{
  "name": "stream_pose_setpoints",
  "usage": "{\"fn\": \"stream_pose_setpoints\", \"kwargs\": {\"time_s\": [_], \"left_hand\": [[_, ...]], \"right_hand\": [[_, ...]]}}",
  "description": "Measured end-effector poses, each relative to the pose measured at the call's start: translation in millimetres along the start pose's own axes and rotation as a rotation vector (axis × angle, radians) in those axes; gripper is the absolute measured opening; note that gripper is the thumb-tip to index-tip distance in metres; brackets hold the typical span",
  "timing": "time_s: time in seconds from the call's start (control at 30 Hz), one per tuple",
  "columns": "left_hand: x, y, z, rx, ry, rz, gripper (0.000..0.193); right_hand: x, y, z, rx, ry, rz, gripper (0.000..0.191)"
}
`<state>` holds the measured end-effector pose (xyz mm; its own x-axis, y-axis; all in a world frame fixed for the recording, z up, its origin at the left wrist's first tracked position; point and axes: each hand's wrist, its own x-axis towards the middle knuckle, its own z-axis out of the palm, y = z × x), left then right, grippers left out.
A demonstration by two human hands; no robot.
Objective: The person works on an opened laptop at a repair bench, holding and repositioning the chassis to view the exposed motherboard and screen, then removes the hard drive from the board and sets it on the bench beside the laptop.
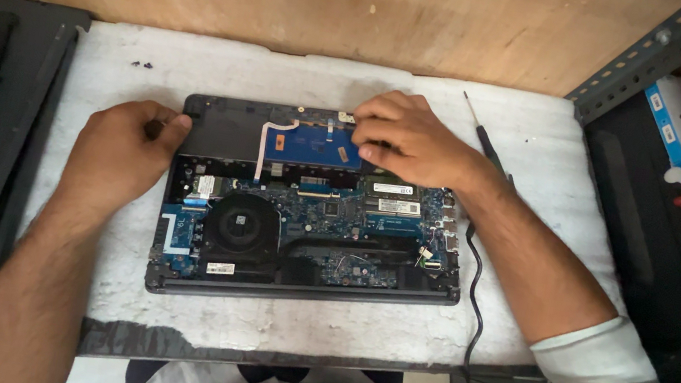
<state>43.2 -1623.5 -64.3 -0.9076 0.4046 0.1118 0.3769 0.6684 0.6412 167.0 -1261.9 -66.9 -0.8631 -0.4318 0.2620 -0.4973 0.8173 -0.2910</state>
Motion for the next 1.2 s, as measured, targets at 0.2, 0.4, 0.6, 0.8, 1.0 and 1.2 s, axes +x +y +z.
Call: {"fn": "stream_pose_setpoints", "kwargs": {"time_s": [0.2,0.4,0.6,0.8,1.0,1.2], "left_hand": [[-0.1,1.7,0.7,-0.006,-0.015,-0.048,0.034],[-6.8,16.2,-5.0,-0.025,0.168,0.159,0.025],[-4.4,66.1,18.8,-0.308,-0.225,0.315,0.03],[22.3,139.1,96.0,-0.54,-0.605,0.102,0.053],[50.1,161.5,123.5,-0.509,-0.675,0.126,0.041],[47.2,161.7,125.6,-0.496,-0.637,0.141,0.027]], "right_hand": [[1.5,0.5,-5.5,0.056,0.021,-0.045,0.014],[-15.0,-12.8,-48.4,0.164,0.045,-0.058,0.031],[-28.5,-32.5,-69.0,0.215,0.057,0.03,0.046],[-25.6,-42.1,-61.8,0.197,0.152,-0.006,0.079],[-34.8,-22.6,-71.6,0.266,0.076,0.057,0.052],[-78.4,-15.8,-85.7,0.31,-0.114,0.267,0.021]]}}
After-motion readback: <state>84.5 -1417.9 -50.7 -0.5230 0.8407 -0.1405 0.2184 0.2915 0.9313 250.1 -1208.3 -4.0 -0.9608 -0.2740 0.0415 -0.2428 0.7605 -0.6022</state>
